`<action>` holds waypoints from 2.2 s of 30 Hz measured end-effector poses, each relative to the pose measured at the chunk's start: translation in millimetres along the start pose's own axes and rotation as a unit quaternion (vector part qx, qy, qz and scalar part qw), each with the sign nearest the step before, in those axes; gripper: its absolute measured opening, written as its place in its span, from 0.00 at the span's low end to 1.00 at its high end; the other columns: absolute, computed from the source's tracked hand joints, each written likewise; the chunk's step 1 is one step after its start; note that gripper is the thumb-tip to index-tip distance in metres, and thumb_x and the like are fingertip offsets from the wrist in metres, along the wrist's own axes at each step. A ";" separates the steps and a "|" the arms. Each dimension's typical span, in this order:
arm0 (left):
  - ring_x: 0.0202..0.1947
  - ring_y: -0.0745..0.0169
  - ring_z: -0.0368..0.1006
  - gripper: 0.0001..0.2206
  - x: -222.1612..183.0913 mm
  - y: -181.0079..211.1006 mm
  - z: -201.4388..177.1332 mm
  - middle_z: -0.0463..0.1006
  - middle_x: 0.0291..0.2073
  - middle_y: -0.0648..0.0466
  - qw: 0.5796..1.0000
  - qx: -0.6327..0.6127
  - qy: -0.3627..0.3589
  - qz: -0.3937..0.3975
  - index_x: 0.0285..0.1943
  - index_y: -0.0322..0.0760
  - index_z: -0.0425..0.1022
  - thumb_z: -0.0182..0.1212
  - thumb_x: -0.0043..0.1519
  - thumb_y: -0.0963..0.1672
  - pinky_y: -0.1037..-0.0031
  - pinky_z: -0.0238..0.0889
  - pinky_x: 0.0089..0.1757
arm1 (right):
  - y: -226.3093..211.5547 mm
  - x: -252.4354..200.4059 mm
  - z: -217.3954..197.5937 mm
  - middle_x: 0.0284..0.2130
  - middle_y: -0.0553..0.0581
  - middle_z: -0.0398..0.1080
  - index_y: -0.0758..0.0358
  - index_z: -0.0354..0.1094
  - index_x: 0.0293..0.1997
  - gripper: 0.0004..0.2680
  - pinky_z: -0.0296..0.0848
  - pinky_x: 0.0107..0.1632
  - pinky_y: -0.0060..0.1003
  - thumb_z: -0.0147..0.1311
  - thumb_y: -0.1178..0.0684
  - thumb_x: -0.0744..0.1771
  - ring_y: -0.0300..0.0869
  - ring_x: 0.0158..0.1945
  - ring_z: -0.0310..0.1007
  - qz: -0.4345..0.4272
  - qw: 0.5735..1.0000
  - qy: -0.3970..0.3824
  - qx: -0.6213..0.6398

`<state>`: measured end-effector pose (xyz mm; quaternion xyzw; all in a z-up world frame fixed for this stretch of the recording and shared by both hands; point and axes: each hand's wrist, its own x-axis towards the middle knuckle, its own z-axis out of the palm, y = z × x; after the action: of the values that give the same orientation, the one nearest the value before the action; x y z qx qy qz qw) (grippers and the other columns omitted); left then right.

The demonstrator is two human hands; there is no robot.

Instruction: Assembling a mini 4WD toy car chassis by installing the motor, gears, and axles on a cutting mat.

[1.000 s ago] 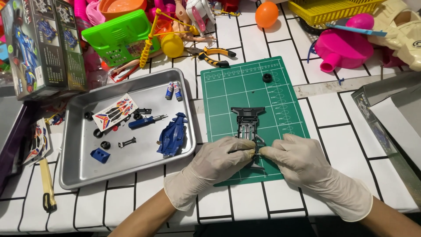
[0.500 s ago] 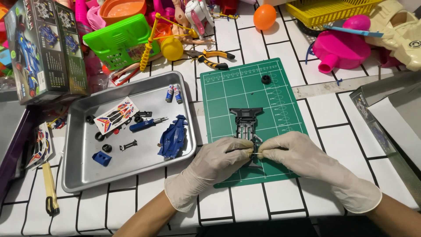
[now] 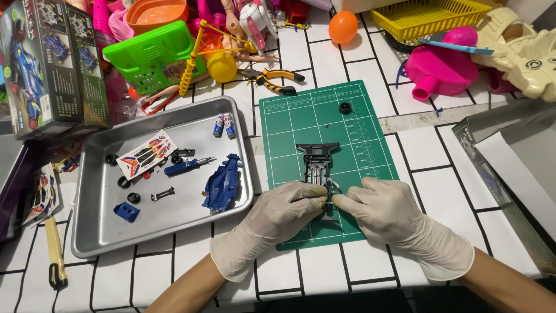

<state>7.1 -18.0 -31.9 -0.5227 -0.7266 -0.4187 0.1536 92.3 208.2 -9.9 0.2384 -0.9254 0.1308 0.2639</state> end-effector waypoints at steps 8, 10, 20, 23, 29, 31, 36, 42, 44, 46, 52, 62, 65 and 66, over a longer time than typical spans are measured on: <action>0.46 0.59 0.82 0.09 -0.9 -1.1 -0.9 0.85 0.46 0.57 1.000 -0.002 -0.012 -0.013 0.49 0.46 0.84 0.66 0.62 0.40 0.74 0.78 0.43 | 3.6 30.5 -12.7 0.17 0.52 0.76 0.52 0.85 0.40 0.07 0.71 0.27 0.32 0.58 0.57 0.65 0.37 0.21 0.68 0.320 0.872 -0.159 0.336; 0.46 0.58 0.82 0.09 -0.5 2.0 -2.9 0.85 0.46 0.56 1.000 -0.003 -0.019 -0.023 0.49 0.45 0.84 0.66 0.61 0.40 0.73 0.78 0.44 | 1.0 44.8 -22.8 0.21 0.56 0.81 0.53 0.86 0.43 0.08 0.72 0.31 0.35 0.59 0.56 0.65 0.38 0.24 0.69 0.422 0.802 -0.246 0.342; 0.46 0.55 0.82 0.11 9.5 9.5 -5.4 0.84 0.46 0.52 0.999 -0.021 0.024 -0.019 0.50 0.39 0.81 0.70 0.59 0.42 0.71 0.78 0.45 | 2.6 24.0 -21.8 0.22 0.53 0.80 0.53 0.84 0.40 0.07 0.76 0.33 0.33 0.58 0.57 0.66 0.37 0.26 0.75 0.310 0.875 -0.160 0.334; 0.48 0.52 0.81 0.16 11.9 8.6 -3.9 0.83 0.47 0.49 0.999 -0.013 0.037 -0.013 0.54 0.39 0.79 0.73 0.57 0.43 0.67 0.77 0.47 | 2.9 20.9 -20.5 0.19 0.51 0.77 0.54 0.84 0.37 0.06 0.76 0.32 0.31 0.58 0.58 0.66 0.36 0.24 0.72 0.296 0.885 -0.126 0.337; 0.58 0.39 0.70 0.31 13.3 38.2 -23.7 0.72 0.56 0.38 0.978 0.016 -0.069 -0.197 0.69 0.34 0.62 0.66 0.59 0.50 0.53 0.67 0.55 | 6.8 6.6 -6.9 0.22 0.46 0.78 0.53 0.82 0.37 0.05 0.75 0.31 0.31 0.60 0.56 0.65 0.36 0.26 0.75 0.224 0.930 -0.101 0.273; 0.56 0.37 0.69 0.31 11.5 47.8 -25.8 0.69 0.56 0.32 0.963 0.040 -0.103 -0.244 0.71 0.28 0.55 0.57 0.65 0.51 0.52 0.65 0.54 | 8.4 1.7 -2.7 0.28 0.44 0.81 0.54 0.81 0.40 0.05 0.75 0.33 0.32 0.61 0.55 0.63 0.37 0.31 0.79 0.172 0.956 -0.084 0.225; 0.58 0.37 0.65 0.36 28.2 61.8 -31.9 0.71 0.53 0.37 0.903 0.034 -0.177 -0.390 0.78 0.27 0.47 0.53 0.67 0.52 0.52 0.61 0.54 | 7.7 0.9 -2.2 0.27 0.42 0.80 0.52 0.81 0.40 0.05 0.73 0.32 0.31 0.61 0.55 0.64 0.36 0.29 0.77 0.173 0.955 -0.073 0.228; 0.63 0.38 0.69 0.43 50.5 48.6 -31.4 0.67 0.61 0.38 0.797 -0.220 -0.013 -0.562 0.79 0.37 0.50 0.70 0.56 0.48 0.60 0.76 0.53 | 3.6 11.3 -16.2 0.17 0.49 0.75 0.52 0.83 0.36 0.05 0.75 0.31 0.30 0.59 0.57 0.65 0.36 0.22 0.73 0.245 0.909 -0.052 0.332; 0.62 0.36 0.68 0.44 55.4 60.0 -29.3 0.67 0.61 0.34 0.783 -0.257 0.028 -0.565 0.78 0.32 0.52 0.72 0.53 0.46 0.57 0.73 0.55 | 0.6 11.8 -16.3 0.16 0.48 0.74 0.52 0.82 0.35 0.05 0.74 0.30 0.30 0.60 0.57 0.65 0.37 0.21 0.72 0.226 0.919 -0.018 0.324; 0.62 0.34 0.68 0.45 66.2 70.5 -28.8 0.67 0.61 0.29 0.770 -0.295 0.072 -0.561 0.77 0.28 0.54 0.75 0.50 0.44 0.53 0.70 0.57 | 2.7 14.2 -17.3 0.15 0.47 0.73 0.51 0.82 0.35 0.05 0.73 0.28 0.30 0.60 0.57 0.64 0.37 0.20 0.70 0.203 0.928 0.019 0.311; 0.41 0.63 0.74 0.17 67.5 75.8 -22.1 0.76 0.39 0.54 0.712 -0.393 0.042 -0.581 0.55 0.35 0.79 0.70 0.57 0.43 0.51 0.63 0.56 | 3.5 10.4 -18.3 0.17 0.43 0.72 0.48 0.82 0.38 0.05 0.72 0.29 0.27 0.59 0.56 0.65 0.36 0.21 0.69 0.144 0.960 0.075 0.228; 0.46 0.62 0.71 0.23 49.7 27.8 -7.4 0.80 0.42 0.51 0.792 -0.395 -0.057 -0.461 0.63 0.48 0.72 0.72 0.58 0.43 0.68 0.68 0.51 | 4.4 14.4 -26.3 0.16 0.45 0.71 0.52 0.81 0.38 0.05 0.71 0.25 0.28 0.58 0.58 0.65 0.37 0.19 0.69 0.133 0.960 0.109 0.220; 0.44 0.63 0.73 0.22 51.5 29.2 -13.2 0.80 0.40 0.53 0.798 -0.391 -0.061 -0.455 0.60 0.47 0.74 0.73 0.57 0.42 0.69 0.69 0.49 | 5.4 14.0 -25.7 0.17 0.45 0.71 0.52 0.81 0.37 0.05 0.71 0.25 0.28 0.59 0.57 0.65 0.38 0.20 0.69 0.127 0.965 0.105 0.204; 0.43 0.64 0.73 0.21 52.4 31.1 -15.2 0.81 0.39 0.53 0.798 -0.392 -0.058 -0.453 0.58 0.45 0.77 0.74 0.55 0.42 0.70 0.70 0.48 | 5.1 13.1 -26.0 0.17 0.45 0.70 0.52 0.81 0.37 0.05 0.70 0.26 0.28 0.59 0.57 0.65 0.38 0.20 0.69 0.119 0.969 0.102 0.189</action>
<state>10.1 6.6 25.9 -0.1723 -0.6616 -0.6588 -0.3139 91.0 217.2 18.2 0.1571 -0.8739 0.3575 0.2894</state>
